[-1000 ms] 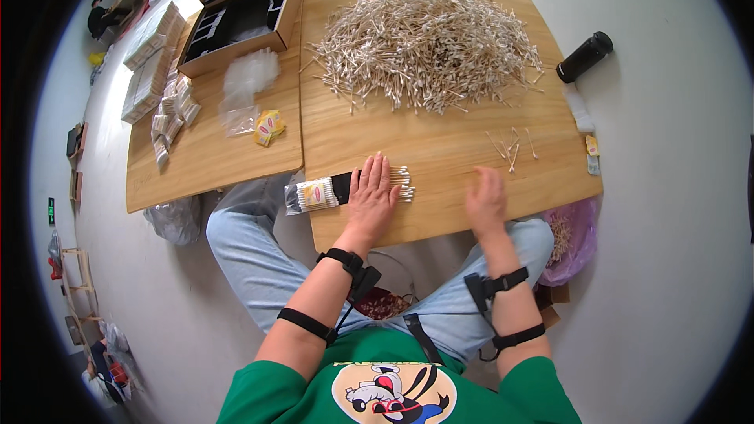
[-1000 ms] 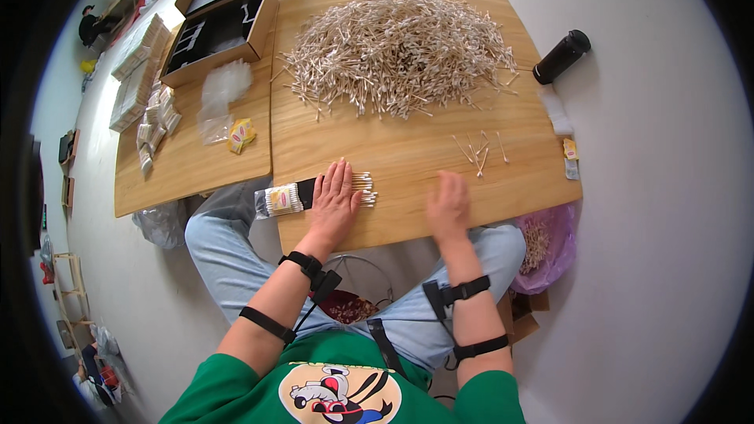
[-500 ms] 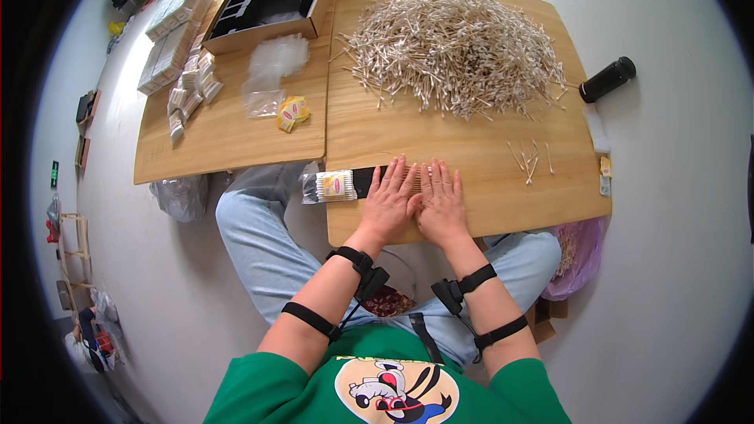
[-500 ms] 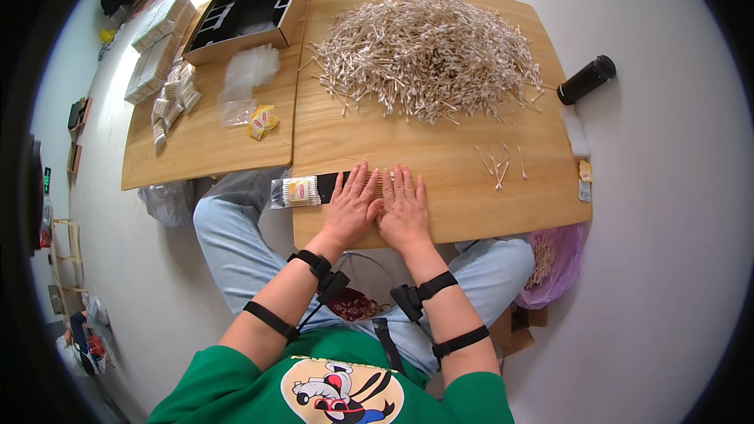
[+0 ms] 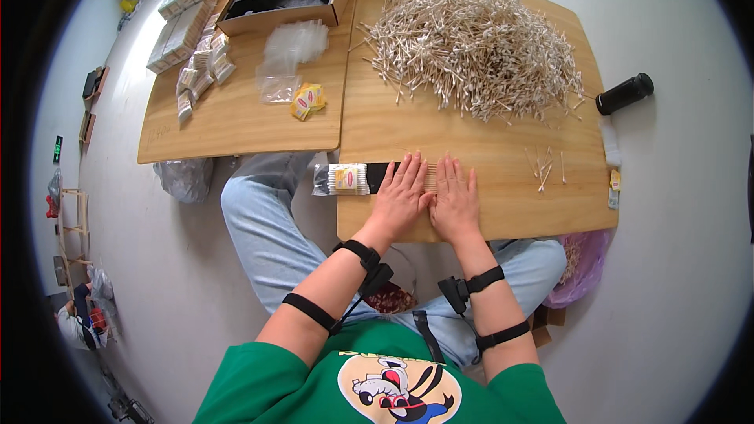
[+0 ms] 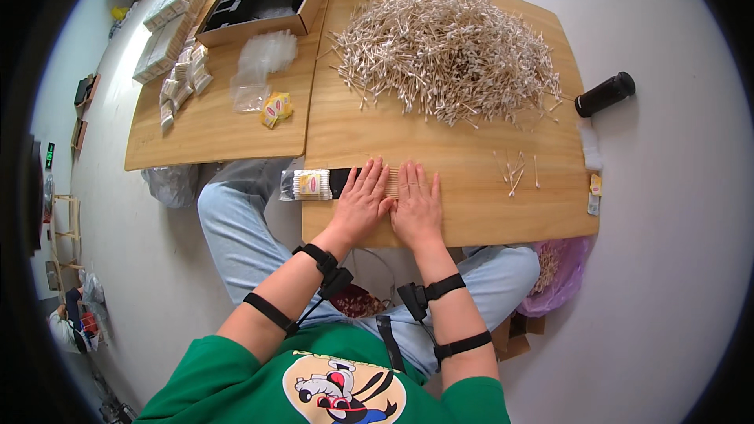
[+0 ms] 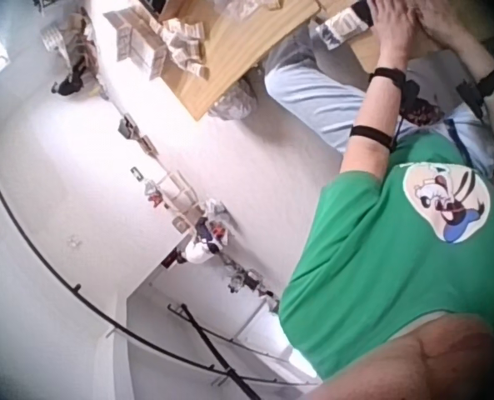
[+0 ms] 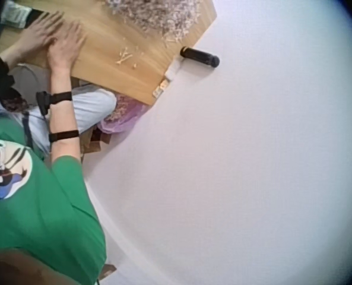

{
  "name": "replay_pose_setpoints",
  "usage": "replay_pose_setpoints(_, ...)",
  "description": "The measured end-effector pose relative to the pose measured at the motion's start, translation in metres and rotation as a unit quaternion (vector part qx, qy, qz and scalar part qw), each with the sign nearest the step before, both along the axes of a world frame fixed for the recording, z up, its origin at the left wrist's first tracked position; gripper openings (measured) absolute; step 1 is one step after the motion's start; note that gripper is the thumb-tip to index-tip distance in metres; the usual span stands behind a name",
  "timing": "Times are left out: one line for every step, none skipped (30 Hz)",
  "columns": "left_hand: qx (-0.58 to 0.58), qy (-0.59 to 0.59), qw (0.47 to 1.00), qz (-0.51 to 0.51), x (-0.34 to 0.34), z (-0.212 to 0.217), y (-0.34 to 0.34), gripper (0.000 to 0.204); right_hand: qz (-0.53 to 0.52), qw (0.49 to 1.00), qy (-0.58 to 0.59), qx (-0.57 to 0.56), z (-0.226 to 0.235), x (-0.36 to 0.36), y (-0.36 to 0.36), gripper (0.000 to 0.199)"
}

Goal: Packing cotton swabs into plastic bags and sealing them.

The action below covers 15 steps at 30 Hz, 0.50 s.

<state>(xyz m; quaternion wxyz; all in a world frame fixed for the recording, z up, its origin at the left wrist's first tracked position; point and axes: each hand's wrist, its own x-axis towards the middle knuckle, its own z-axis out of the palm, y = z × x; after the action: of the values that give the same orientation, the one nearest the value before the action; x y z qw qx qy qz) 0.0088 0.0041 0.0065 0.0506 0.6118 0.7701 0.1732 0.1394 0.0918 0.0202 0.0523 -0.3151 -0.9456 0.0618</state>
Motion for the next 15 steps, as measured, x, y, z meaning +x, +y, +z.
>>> replay_pose_setpoints(-0.003, -0.006, 1.000, -0.003, 0.0004, -0.0019, -0.0026, 0.062, 0.002, 1.000, 0.004, -0.004, -0.0003, 0.0019, -0.0017, 0.072)
replay_pose_setpoints(-0.005, -0.013, 1.000, -0.007, 0.0001, -0.0041, -0.0035, 0.062, 0.004, 1.000, 0.008, -0.008, -0.0010, 0.0027, -0.0021, 0.072)
replay_pose_setpoints(-0.005, -0.013, 1.000, -0.007, 0.0003, -0.0035, -0.0031, 0.062, 0.004, 1.000, 0.008, -0.008, -0.0023, 0.0035, -0.0023, 0.072)
replay_pose_setpoints(-0.010, 0.000, 1.000, -0.007, 0.0007, -0.0031, -0.0026, 0.062, -0.018, 0.999, 0.028, -0.014, -0.0038, 0.0042, -0.0024, 0.071)
replay_pose_setpoints(-0.015, 0.012, 1.000, -0.007, 0.0010, -0.0029, -0.0024, 0.063, -0.040, 0.998, 0.048, -0.020, -0.0053, 0.0051, -0.0021, 0.070)
replay_pose_setpoints(-0.017, 0.010, 1.000, -0.007, 0.0017, -0.0003, -0.0025, 0.063, -0.041, 0.998, 0.045, -0.021, -0.0045, 0.0068, -0.0020, 0.070)
replay_pose_setpoints(-0.017, 0.015, 1.000, -0.006, 0.0016, 0.0029, -0.0021, 0.061, -0.033, 0.999, 0.034, -0.014, -0.0036, 0.0091, -0.0012, 0.070)
replay_pose_setpoints(-0.017, 0.021, 1.000, -0.005, 0.0018, 0.0043, -0.0013, 0.060, -0.025, 0.999, 0.023, -0.007, -0.0030, 0.0110, -0.0003, 0.070)
replay_pose_setpoints(-0.019, 0.019, 1.000, -0.005, 0.0011, 0.0034, -0.0017, 0.060, -0.025, 0.999, 0.021, -0.009, -0.0015, 0.0103, 0.0001, 0.070)
replay_pose_setpoints(-0.011, 0.024, 1.000, -0.002, 0.0005, 0.0026, -0.0020, 0.060, -0.015, 1.000, 0.009, -0.004, 0.0001, 0.0089, 0.0012, 0.070)
replay_pose_setpoints(-0.003, 0.030, 1.000, 0.001, 0.0006, 0.0021, -0.0032, 0.059, -0.005, 1.000, -0.003, 0.002, 0.0012, 0.0081, 0.0015, 0.070)
replay_pose_setpoints(-0.003, 0.028, 1.000, 0.001, 0.0007, 0.0017, -0.0029, 0.059, -0.005, 1.000, -0.004, 0.003, 0.0004, 0.0085, 0.0034, 0.070)
replay_pose_setpoints(-0.006, 0.025, 1.000, 0.002, 0.0006, 0.0015, -0.0028, 0.059, -0.005, 1.000, 0.005, -0.007, -0.0003, 0.0088, 0.0051, 0.071)
replay_pose_setpoints(-0.010, 0.022, 1.000, 0.004, 0.0005, 0.0014, -0.0028, 0.059, -0.004, 1.000, 0.014, -0.017, -0.0008, 0.0093, 0.0062, 0.071)
replay_pose_setpoints(-0.009, 0.021, 1.000, 0.005, 0.0005, 0.0008, -0.0024, 0.059, -0.004, 1.000, 0.014, -0.017, -0.0002, 0.0096, 0.0070, 0.071)
